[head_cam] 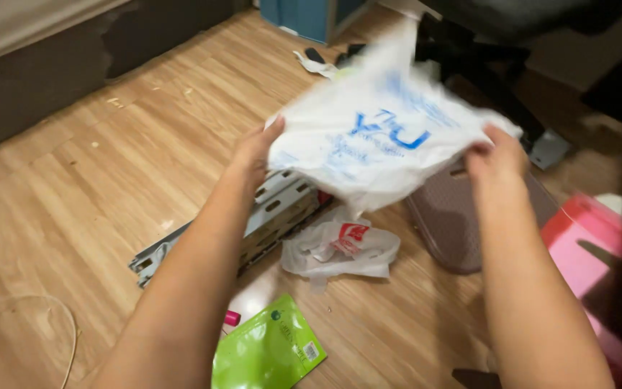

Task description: Cleaning up a bedroom by picking up toys and placing items into storage containers or bins.

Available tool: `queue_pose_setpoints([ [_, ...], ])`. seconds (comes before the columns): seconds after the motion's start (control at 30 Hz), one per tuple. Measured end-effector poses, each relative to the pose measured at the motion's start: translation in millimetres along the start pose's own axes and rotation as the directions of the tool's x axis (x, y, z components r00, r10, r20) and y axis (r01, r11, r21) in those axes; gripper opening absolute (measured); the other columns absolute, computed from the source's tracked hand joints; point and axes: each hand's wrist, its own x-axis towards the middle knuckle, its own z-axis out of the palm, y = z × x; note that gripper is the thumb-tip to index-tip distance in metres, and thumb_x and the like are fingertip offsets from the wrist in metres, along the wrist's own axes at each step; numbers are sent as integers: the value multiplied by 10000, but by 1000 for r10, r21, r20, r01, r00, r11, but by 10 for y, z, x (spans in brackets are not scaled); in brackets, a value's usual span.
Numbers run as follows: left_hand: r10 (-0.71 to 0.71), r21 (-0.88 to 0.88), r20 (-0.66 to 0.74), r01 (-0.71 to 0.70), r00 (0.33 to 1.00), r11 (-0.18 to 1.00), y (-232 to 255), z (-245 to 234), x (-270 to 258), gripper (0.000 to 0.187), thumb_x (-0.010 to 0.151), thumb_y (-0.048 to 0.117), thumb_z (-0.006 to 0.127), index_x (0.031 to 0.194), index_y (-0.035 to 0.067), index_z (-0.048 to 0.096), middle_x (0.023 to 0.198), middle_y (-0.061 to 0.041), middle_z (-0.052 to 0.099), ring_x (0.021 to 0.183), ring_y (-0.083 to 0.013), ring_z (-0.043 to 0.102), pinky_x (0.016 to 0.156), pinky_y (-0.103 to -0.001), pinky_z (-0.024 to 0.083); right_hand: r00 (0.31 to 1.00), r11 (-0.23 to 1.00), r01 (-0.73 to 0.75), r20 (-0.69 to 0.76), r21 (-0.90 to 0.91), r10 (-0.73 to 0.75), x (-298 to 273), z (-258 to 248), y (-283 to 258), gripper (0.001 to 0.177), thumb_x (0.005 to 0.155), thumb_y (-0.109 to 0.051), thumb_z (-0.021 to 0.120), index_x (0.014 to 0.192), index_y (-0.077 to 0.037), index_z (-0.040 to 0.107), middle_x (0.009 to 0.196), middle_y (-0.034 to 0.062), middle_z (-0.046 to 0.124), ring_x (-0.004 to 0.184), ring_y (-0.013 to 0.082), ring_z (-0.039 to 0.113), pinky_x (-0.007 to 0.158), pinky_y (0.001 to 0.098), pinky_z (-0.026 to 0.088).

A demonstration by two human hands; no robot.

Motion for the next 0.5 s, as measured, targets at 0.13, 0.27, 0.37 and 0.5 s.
queue_pose_setpoints([
  [0.13,-115,39,-250,129,961,991,-1,-605,18,365,1000,265,647,1214,-31,647,1101,-174,752,934,-295,750,754,-419,646,979,961,185,129,-208,-160,148,-281,238,398,992,-220,691,1293,8,563,1251,184,646,1067,317,679,867,453,575],
  [0.27,-254,-54,-328,250,910,967,-237,-942,58,387,1053,332,496,1221,13,636,1092,-154,752,935,-277,748,714,-423,645,944,916,-224,158,-334,289,-321,-82,867,777,987,-659,661,1503,-104,491,1393,225,513,1204,347,564,987,494,518],
  [0.37,-316,-22,-450,344,835,939,-383,-1074,32,434,1079,336,389,1242,12,627,1095,-171,751,925,-308,739,666,-451,606,855,602,-490,-214,-631,472,-821,129,1419,1007,781,-688,667,1560,-150,323,1570,260,366,1345,500,474,1037,699,429],
  [0.5,-346,173,-391,437,853,883,-132,-826,-173,648,1034,540,329,1315,26,606,1207,-171,725,1017,-297,714,750,-443,576,763,552,-577,-158,-601,626,-882,167,1922,976,826,-713,663,1523,-79,407,1508,190,421,1395,368,393,1082,598,323],
])
